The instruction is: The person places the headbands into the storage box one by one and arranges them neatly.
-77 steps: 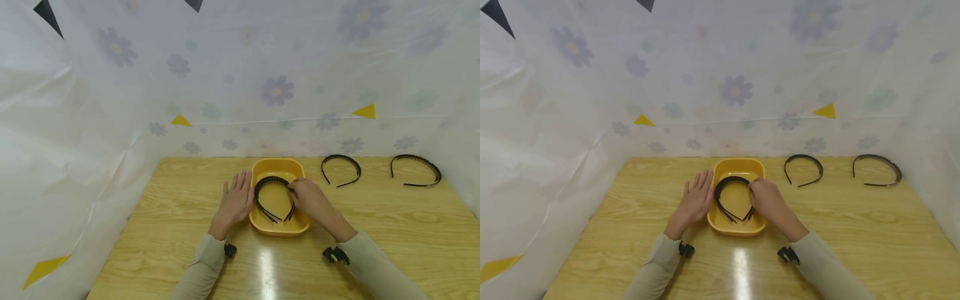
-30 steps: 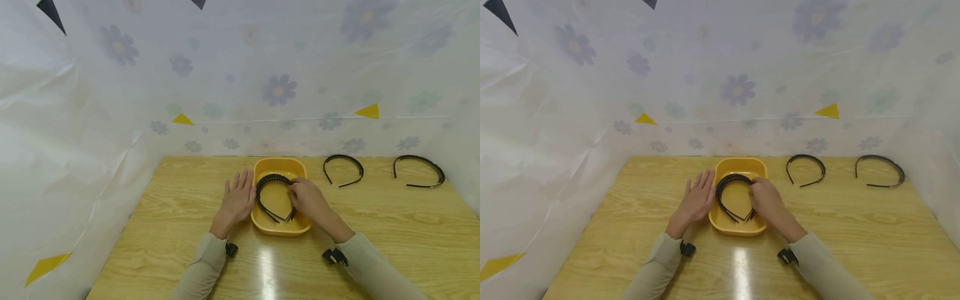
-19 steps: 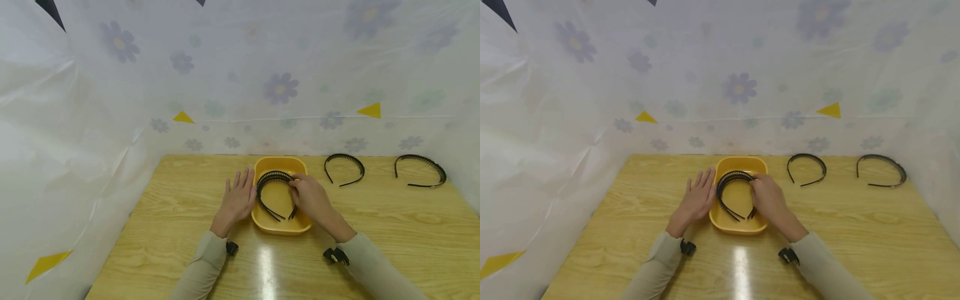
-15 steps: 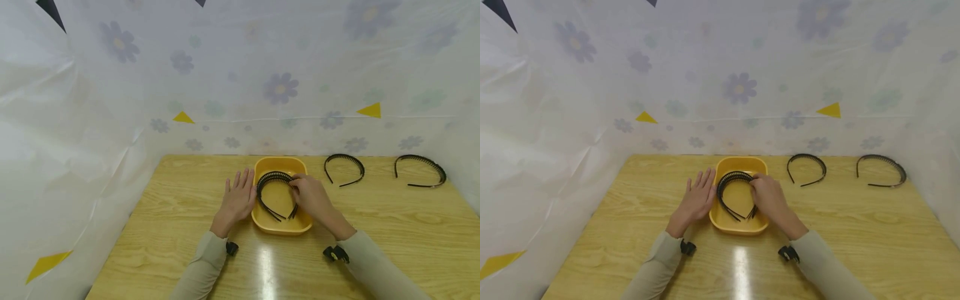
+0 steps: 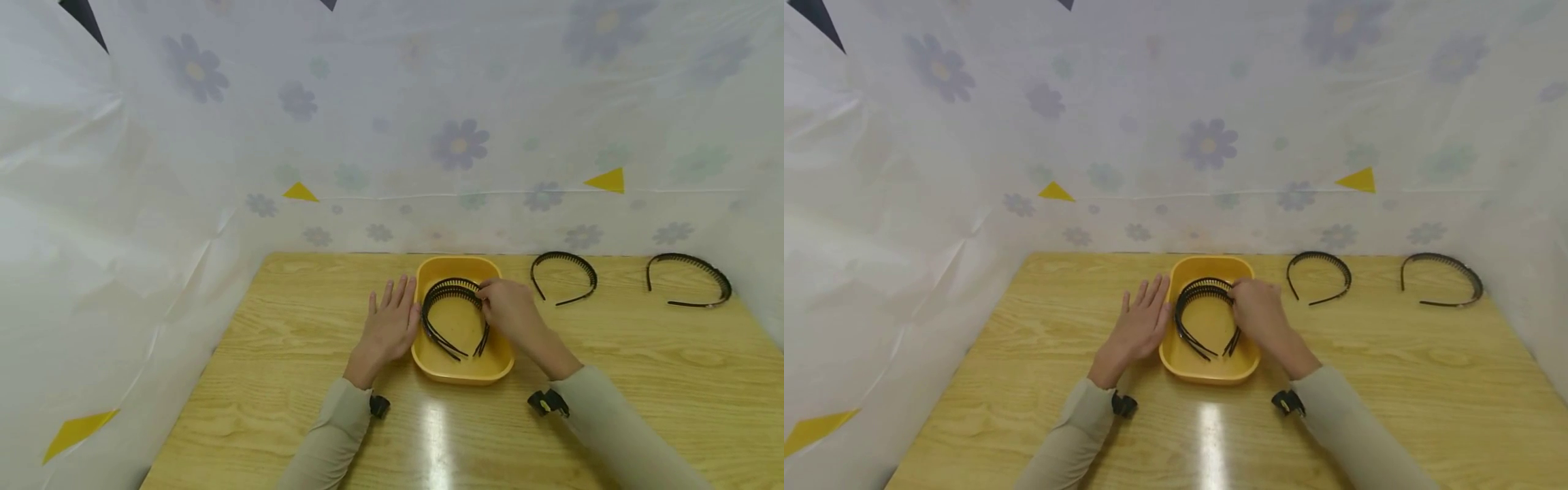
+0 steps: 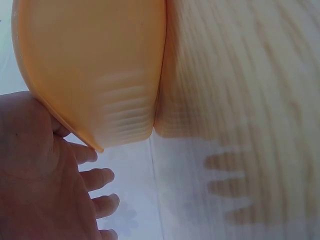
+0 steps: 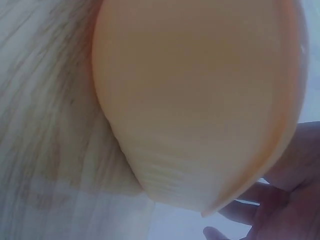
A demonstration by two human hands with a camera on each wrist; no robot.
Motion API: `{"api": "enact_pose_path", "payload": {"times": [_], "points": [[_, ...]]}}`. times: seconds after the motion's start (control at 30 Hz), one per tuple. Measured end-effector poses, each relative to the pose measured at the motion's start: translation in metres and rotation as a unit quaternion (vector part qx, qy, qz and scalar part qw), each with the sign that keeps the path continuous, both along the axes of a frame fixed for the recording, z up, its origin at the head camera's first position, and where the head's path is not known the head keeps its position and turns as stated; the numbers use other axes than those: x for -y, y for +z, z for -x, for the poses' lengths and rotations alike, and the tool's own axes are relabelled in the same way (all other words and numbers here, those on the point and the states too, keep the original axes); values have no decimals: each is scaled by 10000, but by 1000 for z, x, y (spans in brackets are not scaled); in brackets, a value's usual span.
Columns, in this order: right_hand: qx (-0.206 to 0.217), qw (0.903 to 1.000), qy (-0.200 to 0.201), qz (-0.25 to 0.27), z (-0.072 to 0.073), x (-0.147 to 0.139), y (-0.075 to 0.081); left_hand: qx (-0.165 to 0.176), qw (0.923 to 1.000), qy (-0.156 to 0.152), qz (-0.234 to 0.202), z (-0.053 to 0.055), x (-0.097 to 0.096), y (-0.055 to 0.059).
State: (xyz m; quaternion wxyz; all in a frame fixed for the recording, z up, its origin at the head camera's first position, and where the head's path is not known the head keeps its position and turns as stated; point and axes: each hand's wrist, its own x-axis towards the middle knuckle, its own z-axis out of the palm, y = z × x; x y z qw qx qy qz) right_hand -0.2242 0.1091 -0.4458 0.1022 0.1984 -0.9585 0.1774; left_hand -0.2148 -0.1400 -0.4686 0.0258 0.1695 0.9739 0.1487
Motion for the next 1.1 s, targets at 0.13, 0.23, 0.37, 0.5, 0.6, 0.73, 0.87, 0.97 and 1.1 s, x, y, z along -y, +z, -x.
{"api": "enact_pose_path", "payload": {"times": [0.13, 0.23, 0.37, 0.5, 0.6, 0.73, 0.87, 0.97, 1.1], "points": [[167, 9992, -156, -322, -1, 3, -3, -38, 10000, -6, -22, -1, 0, 1], [134, 9989, -178, -406, -3, 5, -3, -44, 10000, 2, -29, -2, 0, 2], [198, 9989, -118, -402, -6, 6, -3, -46, 10000, 24, -48, -4, -1, 4], [241, 9992, -61, -302, -8, 8, -3, -69, 10000, 16, -30, -3, -1, 2], [162, 9997, 4, -181, -8, 8, -3, -79, 10000, 15, -15, -1, 0, -1], [115, 9998, 75, -123, -9, 8, -3, -60, 10000, 27, -31, -1, 0, 0], [223, 9996, 6, -192, -12, 9, -1, -57, 10000, 15, -29, -3, -1, 2], [212, 9993, -91, -291, -13, 10, 0, -73, 10000, 8, -39, -2, 0, 1], [68, 9990, -152, -415, -14, 10, 0, -32, 10000, 4, 26, -1, 0, -1]]}}
